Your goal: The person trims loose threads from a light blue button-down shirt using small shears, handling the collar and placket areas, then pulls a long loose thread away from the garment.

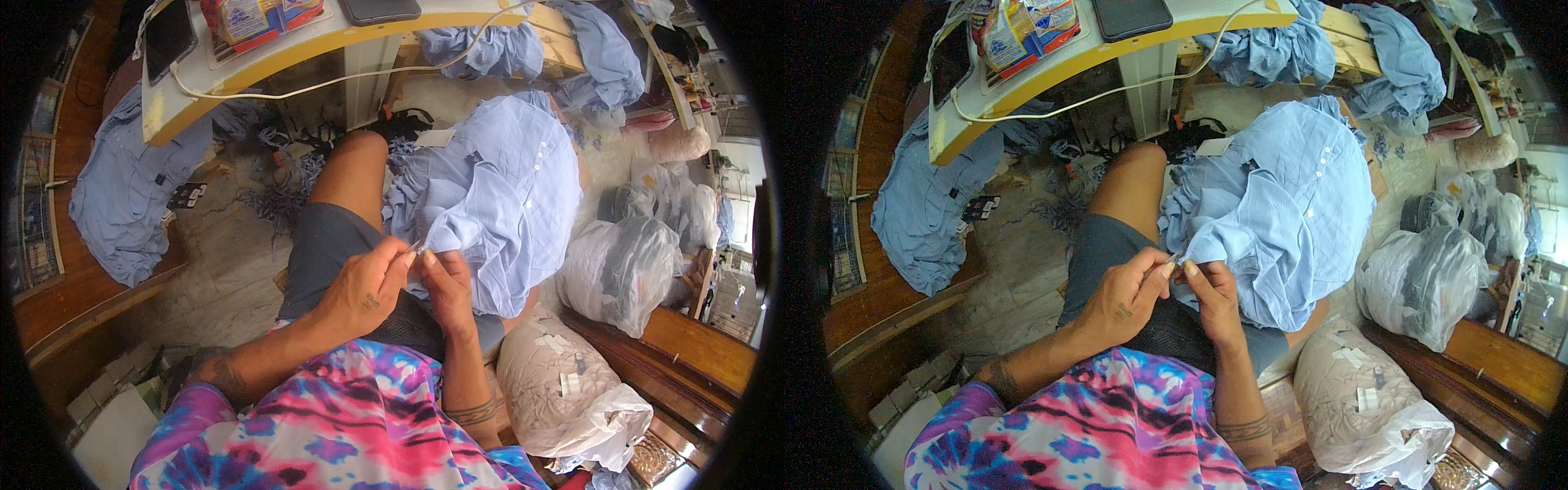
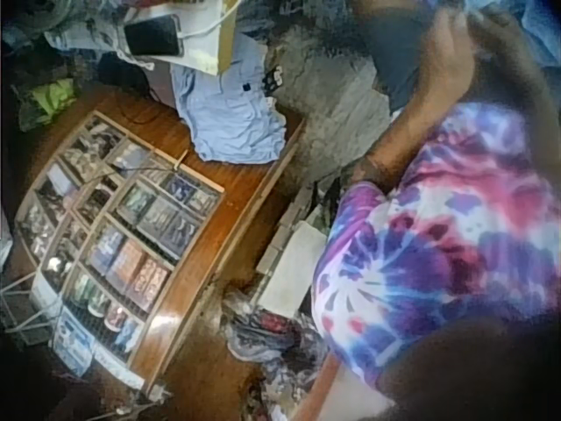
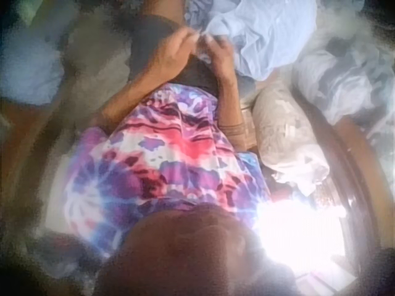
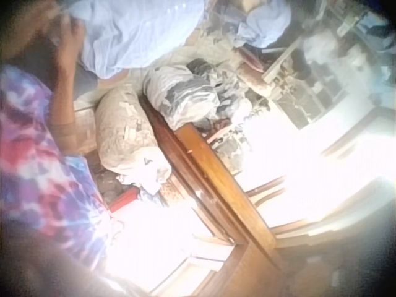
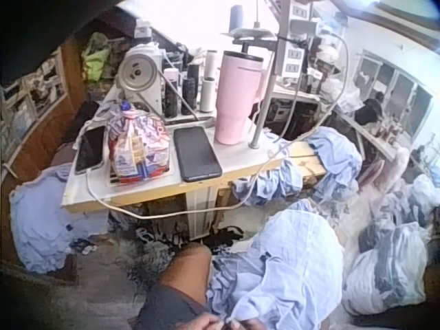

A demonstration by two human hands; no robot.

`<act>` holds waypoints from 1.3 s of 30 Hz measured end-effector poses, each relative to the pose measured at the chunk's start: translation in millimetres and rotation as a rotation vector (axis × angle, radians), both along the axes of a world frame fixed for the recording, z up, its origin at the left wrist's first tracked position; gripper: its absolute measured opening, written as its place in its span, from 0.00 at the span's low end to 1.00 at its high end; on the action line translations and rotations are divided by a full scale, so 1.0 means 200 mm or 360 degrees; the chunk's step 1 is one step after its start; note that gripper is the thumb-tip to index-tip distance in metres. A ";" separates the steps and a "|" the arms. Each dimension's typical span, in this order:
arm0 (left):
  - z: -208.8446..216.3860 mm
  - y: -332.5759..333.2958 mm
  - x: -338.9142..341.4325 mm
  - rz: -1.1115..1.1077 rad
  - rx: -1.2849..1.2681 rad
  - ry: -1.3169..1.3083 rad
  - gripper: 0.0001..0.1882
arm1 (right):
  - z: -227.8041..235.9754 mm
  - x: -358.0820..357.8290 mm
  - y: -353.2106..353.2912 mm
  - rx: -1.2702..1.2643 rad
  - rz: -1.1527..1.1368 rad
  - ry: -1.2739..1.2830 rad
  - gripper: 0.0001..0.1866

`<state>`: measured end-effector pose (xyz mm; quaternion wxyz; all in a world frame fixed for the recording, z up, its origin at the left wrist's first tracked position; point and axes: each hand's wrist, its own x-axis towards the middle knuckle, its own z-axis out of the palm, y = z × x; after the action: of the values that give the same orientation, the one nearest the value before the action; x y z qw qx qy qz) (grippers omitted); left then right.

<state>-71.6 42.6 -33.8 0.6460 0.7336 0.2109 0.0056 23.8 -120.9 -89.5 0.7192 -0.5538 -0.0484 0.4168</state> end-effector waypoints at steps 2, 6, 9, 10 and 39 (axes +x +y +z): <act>-0.02 0.00 0.00 -0.0014 0.0119 -0.0071 0.11 | 0.00 -0.01 0.01 0.0020 -0.0065 0.0056 0.14; -0.05 0.01 0.01 0.0009 0.0256 -0.0212 0.11 | 0.01 -0.01 0.05 0.0083 -0.0199 0.0274 0.18; -0.05 0.02 0.02 -0.0006 0.0194 -0.0185 0.11 | -0.05 0.00 0.05 -0.0054 -0.0266 0.0339 0.19; -0.04 0.02 0.02 -0.0013 0.0162 -0.0164 0.11 | -0.07 0.00 0.04 -0.0024 -0.0323 0.0421 0.19; -0.68 0.00 0.66 -0.0014 0.0083 -0.0227 0.18 | 0.41 0.02 -0.52 0.0512 -0.1333 0.0927 0.15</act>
<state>59.9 42.5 -169.0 0.6400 0.7489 0.1608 0.0604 27.0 -225.5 -6.7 0.8834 -0.2698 0.3150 0.2180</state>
